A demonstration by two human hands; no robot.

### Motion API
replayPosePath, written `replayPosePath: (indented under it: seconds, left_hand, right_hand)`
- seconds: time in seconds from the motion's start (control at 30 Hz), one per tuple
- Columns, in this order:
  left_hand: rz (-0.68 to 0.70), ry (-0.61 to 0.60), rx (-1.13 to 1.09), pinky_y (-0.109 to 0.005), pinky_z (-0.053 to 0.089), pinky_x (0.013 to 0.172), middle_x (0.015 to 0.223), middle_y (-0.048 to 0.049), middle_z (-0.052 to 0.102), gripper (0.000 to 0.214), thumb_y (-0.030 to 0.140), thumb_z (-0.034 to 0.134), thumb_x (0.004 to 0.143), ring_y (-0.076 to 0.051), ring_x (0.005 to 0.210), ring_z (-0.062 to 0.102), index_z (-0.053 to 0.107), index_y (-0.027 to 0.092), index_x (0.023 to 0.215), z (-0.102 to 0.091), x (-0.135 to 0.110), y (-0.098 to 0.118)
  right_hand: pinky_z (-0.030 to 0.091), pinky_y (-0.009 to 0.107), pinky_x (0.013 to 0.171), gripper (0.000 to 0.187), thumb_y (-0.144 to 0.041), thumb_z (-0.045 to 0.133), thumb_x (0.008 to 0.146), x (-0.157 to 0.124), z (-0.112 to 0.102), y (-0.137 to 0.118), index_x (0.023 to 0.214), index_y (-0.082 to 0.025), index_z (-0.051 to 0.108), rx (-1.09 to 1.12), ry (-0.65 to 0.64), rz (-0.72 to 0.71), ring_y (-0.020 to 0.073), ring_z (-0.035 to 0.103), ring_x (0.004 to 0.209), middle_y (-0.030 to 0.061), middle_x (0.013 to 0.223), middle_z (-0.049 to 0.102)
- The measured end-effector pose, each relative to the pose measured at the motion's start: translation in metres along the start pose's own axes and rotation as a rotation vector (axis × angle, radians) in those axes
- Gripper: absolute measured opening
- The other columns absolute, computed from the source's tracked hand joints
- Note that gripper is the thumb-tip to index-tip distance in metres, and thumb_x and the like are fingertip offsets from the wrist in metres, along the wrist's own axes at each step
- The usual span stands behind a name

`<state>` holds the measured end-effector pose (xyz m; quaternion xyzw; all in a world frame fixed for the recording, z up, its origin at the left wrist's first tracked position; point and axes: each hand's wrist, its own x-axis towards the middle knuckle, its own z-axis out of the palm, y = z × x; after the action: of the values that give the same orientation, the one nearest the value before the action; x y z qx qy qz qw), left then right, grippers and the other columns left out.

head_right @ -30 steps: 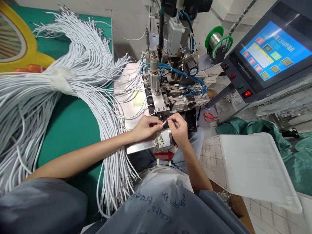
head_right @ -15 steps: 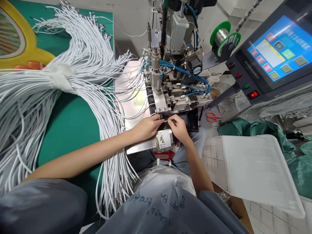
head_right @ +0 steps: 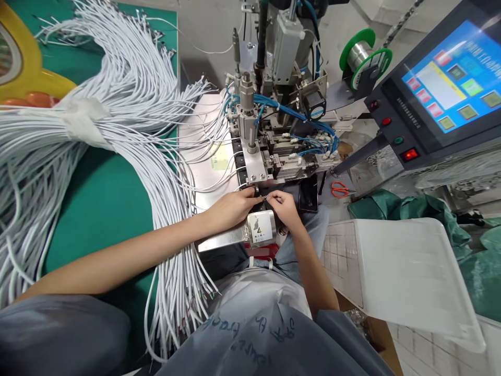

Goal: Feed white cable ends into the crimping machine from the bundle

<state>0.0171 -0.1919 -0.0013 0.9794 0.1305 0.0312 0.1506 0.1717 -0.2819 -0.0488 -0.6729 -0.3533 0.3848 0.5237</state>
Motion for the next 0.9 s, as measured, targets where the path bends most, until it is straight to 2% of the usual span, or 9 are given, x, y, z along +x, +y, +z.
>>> replayPosePath:
  seconds: [0.1,0.2,0.3,0.5,0.6,0.73,0.8,0.9]
  left_hand:
    - [0.01,-0.003,0.039,-0.026,0.045,0.059,0.088,-0.0067,0.055,0.033,0.01,0.039,0.088,-0.014,0.065,0.059,0.061,0.017,0.112,0.001,0.0,-0.001]
    - [0.033,-0.004,0.074,-0.026,0.046,0.061,0.092,-0.0083,0.054,0.036,0.01,0.036,0.089,-0.015,0.069,0.06,0.058,0.017,0.116,0.001,-0.001,-0.001]
    - [0.052,-0.031,0.115,-0.027,0.047,0.063,0.091,-0.0085,0.054,0.036,0.009,0.037,0.09,-0.016,0.073,0.061,0.056,0.015,0.119,-0.001,-0.001,-0.001]
    - [0.103,-0.037,0.153,-0.029,0.048,0.069,0.092,-0.0092,0.056,0.033,0.008,0.039,0.089,-0.019,0.082,0.062,0.054,0.011,0.118,-0.003,-0.002,0.0]
    - [0.099,-0.043,0.147,-0.029,0.048,0.069,0.093,-0.0099,0.056,0.033,0.009,0.039,0.089,-0.019,0.083,0.061,0.054,0.011,0.119,-0.003,-0.002,0.001]
    - [0.074,-0.036,0.189,-0.029,0.047,0.067,0.096,-0.0108,0.056,0.032,0.01,0.039,0.09,-0.019,0.083,0.061,0.054,0.012,0.119,-0.004,-0.004,0.003]
    - [0.063,-0.025,0.204,-0.029,0.045,0.064,0.093,-0.0103,0.056,0.03,0.01,0.041,0.089,-0.02,0.083,0.06,0.057,0.013,0.114,-0.006,-0.005,0.003]
    - [0.033,-0.017,0.218,-0.029,0.041,0.059,0.083,-0.0108,0.058,0.022,0.008,0.042,0.086,-0.021,0.081,0.057,0.064,0.011,0.088,-0.011,-0.008,0.004]
  right_hand:
    - [0.026,0.021,0.041,0.022,-0.038,0.063,0.063,0.003,-0.003,-0.003,0.065,-0.018,0.056,0.054,-0.071,0.132,0.0066,0.035,0.044,-0.0061,0.051,0.043]
    - [0.023,0.02,0.04,0.026,-0.041,0.066,0.06,0.003,-0.003,-0.004,0.065,-0.017,0.055,0.098,-0.111,0.196,0.0059,0.034,0.043,-0.0068,0.049,0.042]
    - [0.025,0.02,0.04,0.026,-0.041,0.065,0.06,0.001,-0.001,-0.004,0.065,-0.017,0.056,0.083,-0.076,0.172,0.0062,0.036,0.044,-0.0062,0.05,0.044]
    - [0.034,0.021,0.043,0.024,-0.04,0.063,0.064,0.0,0.006,-0.002,0.068,-0.017,0.058,0.064,0.079,0.014,0.0101,0.048,0.054,-0.0004,0.062,0.056]
    - [0.032,0.021,0.041,0.026,-0.041,0.066,0.062,0.004,0.005,-0.002,0.065,-0.017,0.056,0.026,0.045,0.013,0.0093,0.045,0.049,-0.0019,0.056,0.053]
    - [0.03,0.02,0.041,0.035,-0.051,0.06,0.066,0.007,0.003,0.001,0.062,-0.018,0.05,0.012,-0.091,0.072,0.0079,0.04,0.046,-0.0039,0.051,0.047]
    - [0.028,0.02,0.041,0.038,-0.055,0.056,0.068,0.007,0.004,0.003,0.058,-0.02,0.045,-0.019,-0.121,0.046,0.0077,0.037,0.045,-0.0051,0.049,0.043]
    - [0.029,0.022,0.043,0.039,-0.055,0.054,0.07,0.008,0.006,0.008,0.057,-0.02,0.043,-0.06,-0.106,-0.002,0.0085,0.035,0.045,-0.0059,0.048,0.039]
